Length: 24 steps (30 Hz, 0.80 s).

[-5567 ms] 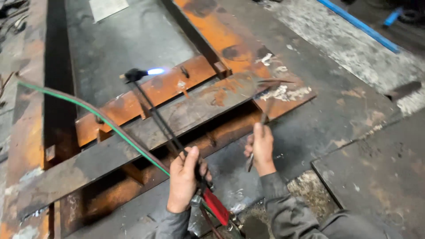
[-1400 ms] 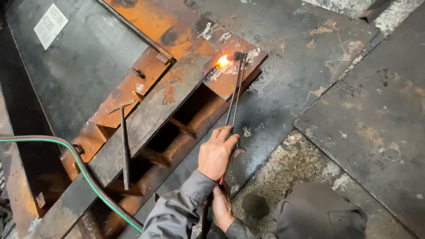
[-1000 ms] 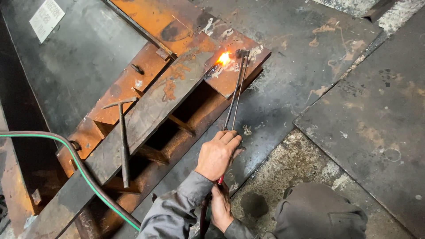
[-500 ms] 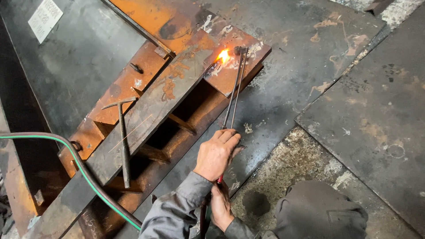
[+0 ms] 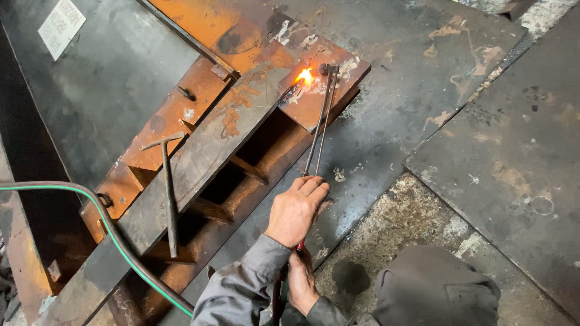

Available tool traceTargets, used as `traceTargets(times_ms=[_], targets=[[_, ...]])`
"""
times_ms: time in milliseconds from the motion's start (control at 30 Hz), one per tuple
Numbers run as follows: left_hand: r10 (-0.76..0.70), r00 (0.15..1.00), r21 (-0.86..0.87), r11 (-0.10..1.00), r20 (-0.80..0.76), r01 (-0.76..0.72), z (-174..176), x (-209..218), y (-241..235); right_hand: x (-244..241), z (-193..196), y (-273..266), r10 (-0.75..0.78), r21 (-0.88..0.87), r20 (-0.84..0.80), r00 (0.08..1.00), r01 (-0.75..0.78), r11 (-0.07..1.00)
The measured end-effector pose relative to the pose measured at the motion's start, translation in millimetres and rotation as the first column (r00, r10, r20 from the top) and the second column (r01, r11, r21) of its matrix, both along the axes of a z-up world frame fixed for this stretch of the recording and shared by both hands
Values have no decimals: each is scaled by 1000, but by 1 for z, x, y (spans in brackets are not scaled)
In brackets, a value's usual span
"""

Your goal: The person cuts a metal component using a gas torch and hammers it into place.

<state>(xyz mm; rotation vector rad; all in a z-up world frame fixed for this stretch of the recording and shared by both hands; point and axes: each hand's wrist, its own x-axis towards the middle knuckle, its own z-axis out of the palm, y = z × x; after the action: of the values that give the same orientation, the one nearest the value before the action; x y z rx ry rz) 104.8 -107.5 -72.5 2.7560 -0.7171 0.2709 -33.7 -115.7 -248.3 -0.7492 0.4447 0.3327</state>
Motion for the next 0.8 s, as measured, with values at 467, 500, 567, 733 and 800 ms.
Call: traceTargets(times_ms=[467,500,567,733,800], targets=[[11,1000,1,1000,-9,-11,3,-1,-2,2,0,1,11,85,-57,998,-6,996],[12,1000,1,1000,-9,-12,3,-1,-2,3,2,0,23,72,-62,998,-19,997],[16,1000,0,1000,-11,-16,3,-2,-2,1,1,-1,37,57,-69,997,-33,998],[12,999,-12,1000,-30,-12,6,0,-3,-5,-17,5,11,51,-54,998,-8,999],[13,999,-11,1000,-32,-13,6,0,-3,-5,-18,6,8,40,-57,998,-6,999]])
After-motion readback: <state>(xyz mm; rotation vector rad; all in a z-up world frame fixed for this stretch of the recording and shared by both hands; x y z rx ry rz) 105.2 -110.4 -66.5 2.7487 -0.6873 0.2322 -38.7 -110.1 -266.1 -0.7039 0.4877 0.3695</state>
